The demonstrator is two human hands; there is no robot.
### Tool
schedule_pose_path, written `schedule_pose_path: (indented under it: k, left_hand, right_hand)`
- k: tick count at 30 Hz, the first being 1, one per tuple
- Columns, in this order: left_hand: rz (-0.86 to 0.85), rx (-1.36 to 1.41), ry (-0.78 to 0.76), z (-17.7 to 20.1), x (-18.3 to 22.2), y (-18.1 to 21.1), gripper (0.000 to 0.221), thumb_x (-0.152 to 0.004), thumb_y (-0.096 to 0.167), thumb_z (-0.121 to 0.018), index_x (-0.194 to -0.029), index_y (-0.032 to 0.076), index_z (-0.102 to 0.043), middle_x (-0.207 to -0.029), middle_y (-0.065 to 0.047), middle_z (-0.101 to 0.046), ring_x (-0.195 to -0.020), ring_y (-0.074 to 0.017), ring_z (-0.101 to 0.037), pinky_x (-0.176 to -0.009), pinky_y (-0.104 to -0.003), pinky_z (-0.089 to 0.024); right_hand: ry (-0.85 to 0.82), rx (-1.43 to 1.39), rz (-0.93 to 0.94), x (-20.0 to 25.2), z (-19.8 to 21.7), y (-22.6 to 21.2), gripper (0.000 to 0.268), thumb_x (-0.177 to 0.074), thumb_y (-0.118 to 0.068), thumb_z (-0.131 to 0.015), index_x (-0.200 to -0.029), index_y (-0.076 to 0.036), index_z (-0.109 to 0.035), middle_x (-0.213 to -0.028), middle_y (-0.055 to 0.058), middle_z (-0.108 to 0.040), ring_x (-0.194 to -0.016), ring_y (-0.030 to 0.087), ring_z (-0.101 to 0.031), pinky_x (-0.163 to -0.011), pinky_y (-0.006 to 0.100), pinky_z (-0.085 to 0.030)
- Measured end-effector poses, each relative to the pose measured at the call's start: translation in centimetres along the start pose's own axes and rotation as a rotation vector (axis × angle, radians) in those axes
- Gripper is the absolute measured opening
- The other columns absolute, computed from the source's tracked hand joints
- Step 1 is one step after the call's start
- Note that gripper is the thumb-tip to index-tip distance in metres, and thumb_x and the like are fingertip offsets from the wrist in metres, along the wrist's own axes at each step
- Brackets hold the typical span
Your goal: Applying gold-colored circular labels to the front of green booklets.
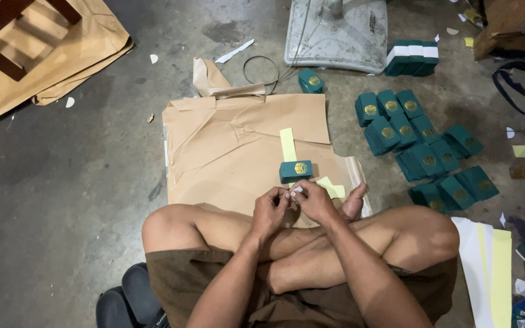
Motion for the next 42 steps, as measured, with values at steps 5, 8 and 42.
schedule_pose_path:
  k: [5,8,42]
  left_hand:
    - [-0.03,0.003,0.002,-0.2,-0.1,-0.4,0.016,-0.097,0.013,-0.067,-0.102,-0.001,-0.073,-0.08,-0.009,-0.076,-0.072,-0.0109,-0.068,-0.068,-0.028,-0.055]
    - [0.025,0.033,-0.007,-0.2,-0.1,-0.8,0.017,-0.097,0.015,-0.068,-0.101,0.0,-0.073,-0.079,-0.008,-0.075,-0.071,-0.0101,-0.068,-0.068,-0.027,-0.056]
    - [0.011,0.013,-0.026,-0.9,-0.3,-1.5,0.017,-0.098,0.016,-0.065,-0.103,0.001,-0.07,-0.081,-0.01,-0.073,-0.073,-0.0121,-0.064,-0.071,-0.03,-0.054]
  right_hand:
    - [0.004,-0.015,-0.018,0.0,0.1,0.3,0.016,-0.093,-0.016,-0.069,-0.107,-0.009,-0.072,-0.094,0.011,-0.075,-0.086,0.021,-0.071,-0.079,0.035,-0.057]
    - [0.006,-0.026,0.0,-0.1,0.1,0.4,0.015,-0.093,-0.016,-0.069,-0.106,-0.009,-0.072,-0.093,0.01,-0.075,-0.086,0.019,-0.071,-0.079,0.035,-0.056]
    - [0.025,-0.363,-0.064,-0.7,-0.6,4.1,0.023,-0.088,-0.018,-0.079,-0.102,-0.001,-0.074,-0.089,0.005,-0.075,-0.079,0.013,-0.072,-0.065,0.029,-0.062]
Point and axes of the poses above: each hand's wrist, its own x-axis away from the middle knuckle, its own z-axis out of the back of the hand, y = z × x, the point moved 9 cm from there along -x, towards the middle knuckle
